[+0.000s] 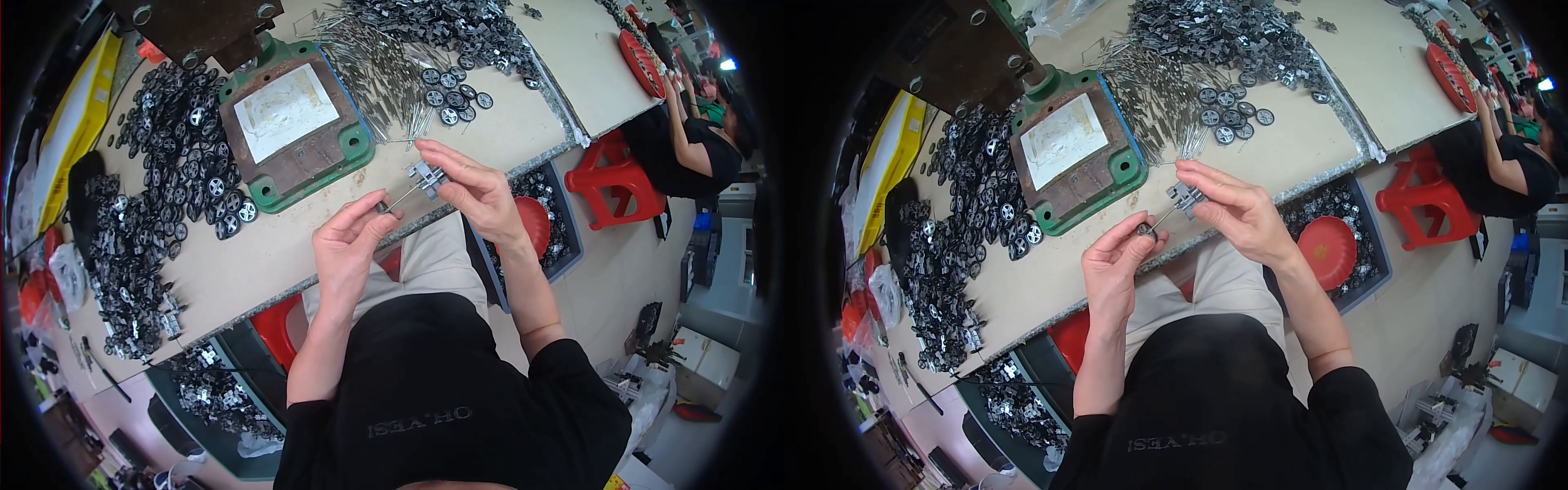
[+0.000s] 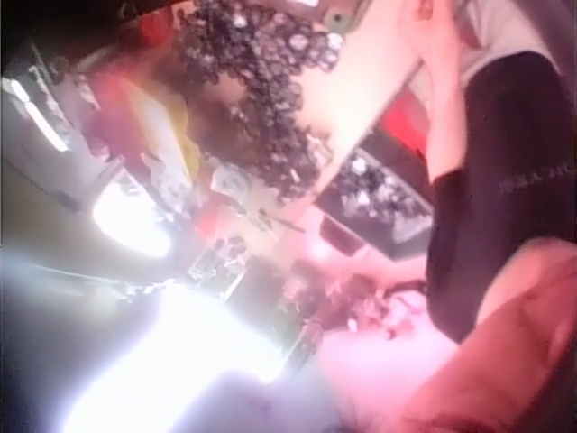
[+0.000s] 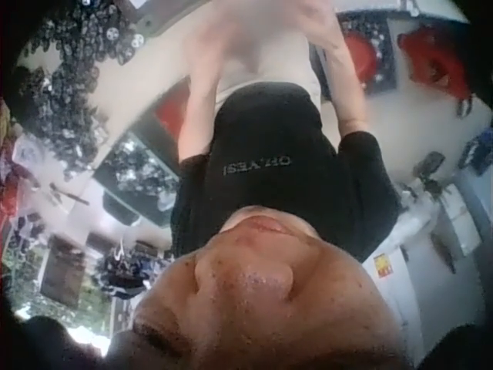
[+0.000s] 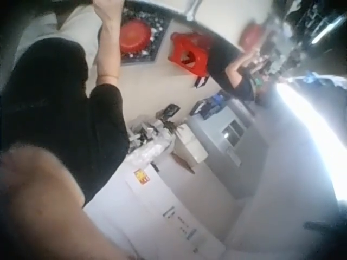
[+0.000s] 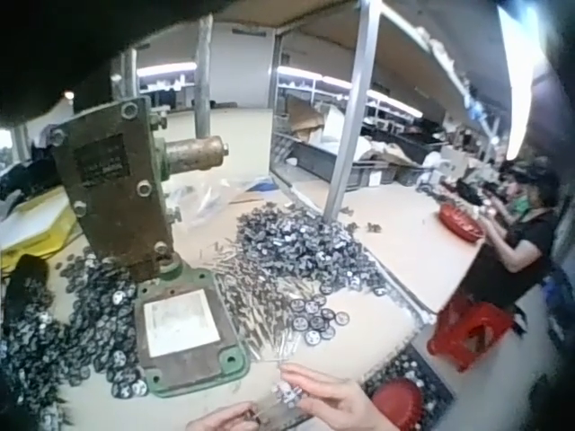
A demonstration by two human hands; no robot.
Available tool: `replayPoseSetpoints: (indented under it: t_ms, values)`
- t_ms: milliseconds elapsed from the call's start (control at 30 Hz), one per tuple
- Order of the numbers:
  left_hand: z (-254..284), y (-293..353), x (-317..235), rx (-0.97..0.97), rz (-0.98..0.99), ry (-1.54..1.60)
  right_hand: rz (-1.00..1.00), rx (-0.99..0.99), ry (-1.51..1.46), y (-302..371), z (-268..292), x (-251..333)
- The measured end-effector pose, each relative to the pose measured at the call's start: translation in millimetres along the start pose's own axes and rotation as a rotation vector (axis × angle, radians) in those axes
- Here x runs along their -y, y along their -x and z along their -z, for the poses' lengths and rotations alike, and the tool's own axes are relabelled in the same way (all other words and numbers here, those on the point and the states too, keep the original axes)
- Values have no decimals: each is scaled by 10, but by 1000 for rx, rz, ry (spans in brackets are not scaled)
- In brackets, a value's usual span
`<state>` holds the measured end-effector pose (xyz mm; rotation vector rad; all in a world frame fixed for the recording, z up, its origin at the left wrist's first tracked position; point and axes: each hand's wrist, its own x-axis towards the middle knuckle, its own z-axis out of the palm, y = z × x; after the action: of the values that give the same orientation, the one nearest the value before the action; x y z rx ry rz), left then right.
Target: The person assembles small plastic and metal components using a manual press.
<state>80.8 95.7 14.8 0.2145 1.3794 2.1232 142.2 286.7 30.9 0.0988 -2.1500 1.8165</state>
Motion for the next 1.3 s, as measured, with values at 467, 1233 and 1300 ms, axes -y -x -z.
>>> replayPoseSetpoints:
  t_ms: [467,1233,1300]
  values:
    - [-93,43,70,-28,-89,-36,-294,-240,-249,47,-157,35]
    - [-54,-22,33,68,76,181,-200,-97,-301,62,-291,-20]
    - [-11,-34,51,105,82,170,-243,-34,-209,25,-246,26]
